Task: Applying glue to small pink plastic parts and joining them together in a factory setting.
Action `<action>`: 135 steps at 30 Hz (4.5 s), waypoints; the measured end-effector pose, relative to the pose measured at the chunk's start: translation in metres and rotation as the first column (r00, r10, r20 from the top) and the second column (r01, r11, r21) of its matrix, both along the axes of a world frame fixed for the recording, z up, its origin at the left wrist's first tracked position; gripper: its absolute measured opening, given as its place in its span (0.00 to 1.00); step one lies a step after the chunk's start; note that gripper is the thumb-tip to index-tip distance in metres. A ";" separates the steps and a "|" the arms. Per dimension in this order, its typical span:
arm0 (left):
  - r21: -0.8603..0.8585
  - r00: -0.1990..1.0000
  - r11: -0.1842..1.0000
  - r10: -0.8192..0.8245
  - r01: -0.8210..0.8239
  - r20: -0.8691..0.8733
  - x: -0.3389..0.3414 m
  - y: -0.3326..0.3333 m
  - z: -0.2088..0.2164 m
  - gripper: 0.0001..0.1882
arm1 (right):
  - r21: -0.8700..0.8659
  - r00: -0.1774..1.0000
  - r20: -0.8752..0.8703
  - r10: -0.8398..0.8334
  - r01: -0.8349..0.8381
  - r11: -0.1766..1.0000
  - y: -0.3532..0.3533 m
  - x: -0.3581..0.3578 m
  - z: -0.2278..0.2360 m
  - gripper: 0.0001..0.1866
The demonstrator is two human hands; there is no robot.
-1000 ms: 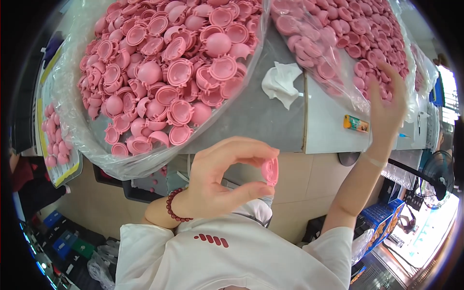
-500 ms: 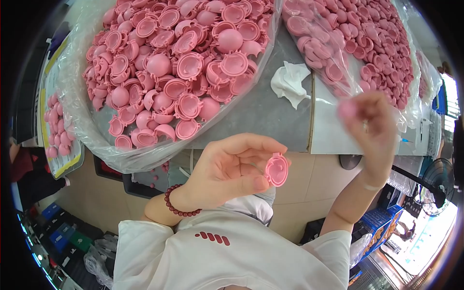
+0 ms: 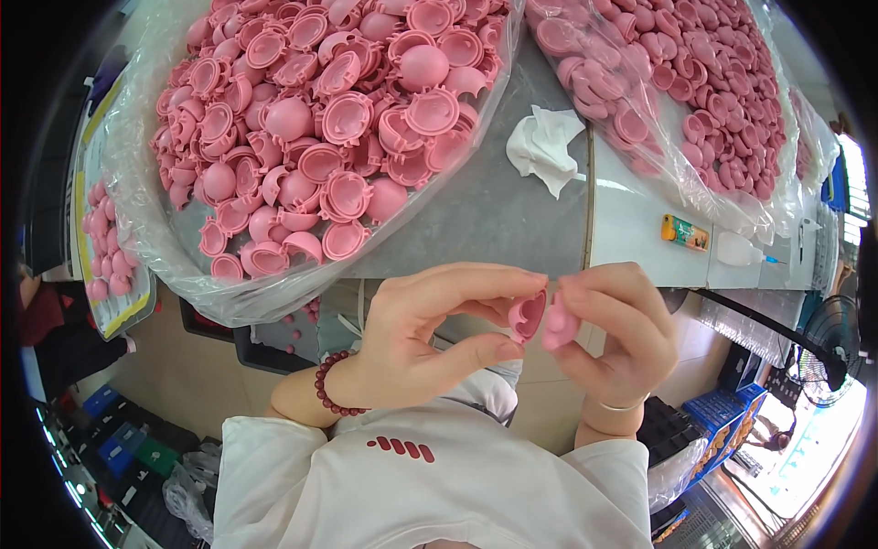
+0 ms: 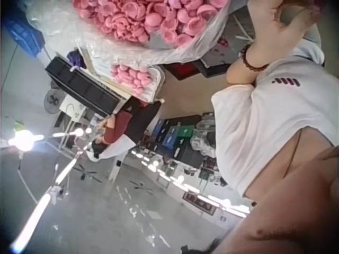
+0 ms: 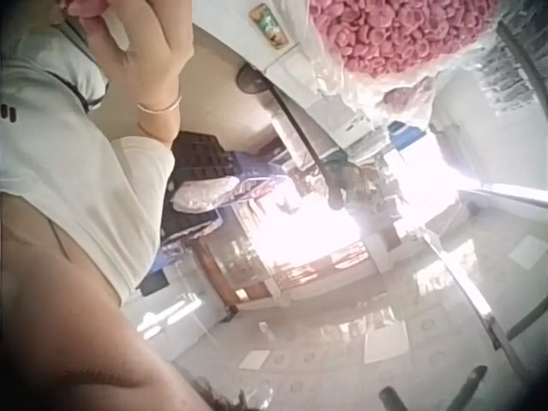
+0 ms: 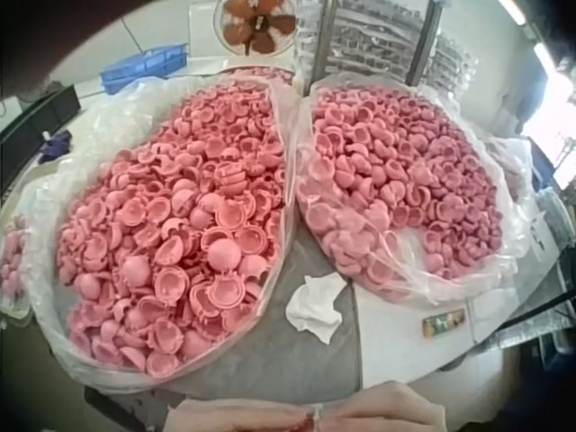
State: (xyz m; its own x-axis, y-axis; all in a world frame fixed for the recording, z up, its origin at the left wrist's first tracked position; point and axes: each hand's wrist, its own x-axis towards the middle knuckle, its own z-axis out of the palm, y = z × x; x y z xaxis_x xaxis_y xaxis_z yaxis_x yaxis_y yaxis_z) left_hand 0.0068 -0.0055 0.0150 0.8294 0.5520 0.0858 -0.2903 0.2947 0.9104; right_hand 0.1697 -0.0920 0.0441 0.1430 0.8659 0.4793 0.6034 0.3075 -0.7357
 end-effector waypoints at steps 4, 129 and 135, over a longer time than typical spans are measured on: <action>0.205 0.997 0.978 0.042 -0.028 -0.066 0.001 0.001 0.002 0.20 | 0.000 1.000 -0.014 -0.016 0.016 1.000 0.002 -0.003 -0.009 0.20; 0.486 0.985 0.866 0.165 -0.117 -0.056 -0.008 0.007 0.008 0.23 | 0.401 0.987 -0.085 -0.138 0.160 0.902 -0.003 -0.017 -0.007 0.37; 0.670 0.969 0.723 0.247 -0.167 -0.026 -0.008 0.007 0.009 0.23 | 0.415 0.980 -0.086 -0.177 0.197 0.888 -0.003 -0.019 -0.009 0.37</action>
State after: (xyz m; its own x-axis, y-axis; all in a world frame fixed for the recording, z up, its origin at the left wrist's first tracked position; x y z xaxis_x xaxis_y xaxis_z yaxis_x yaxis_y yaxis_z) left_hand -0.0016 0.0018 0.0245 0.7272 0.5490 0.4121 -0.1624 -0.4457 0.8803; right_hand 0.1505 -0.0948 0.0347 0.3120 0.5405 0.7814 0.6499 0.4785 -0.5905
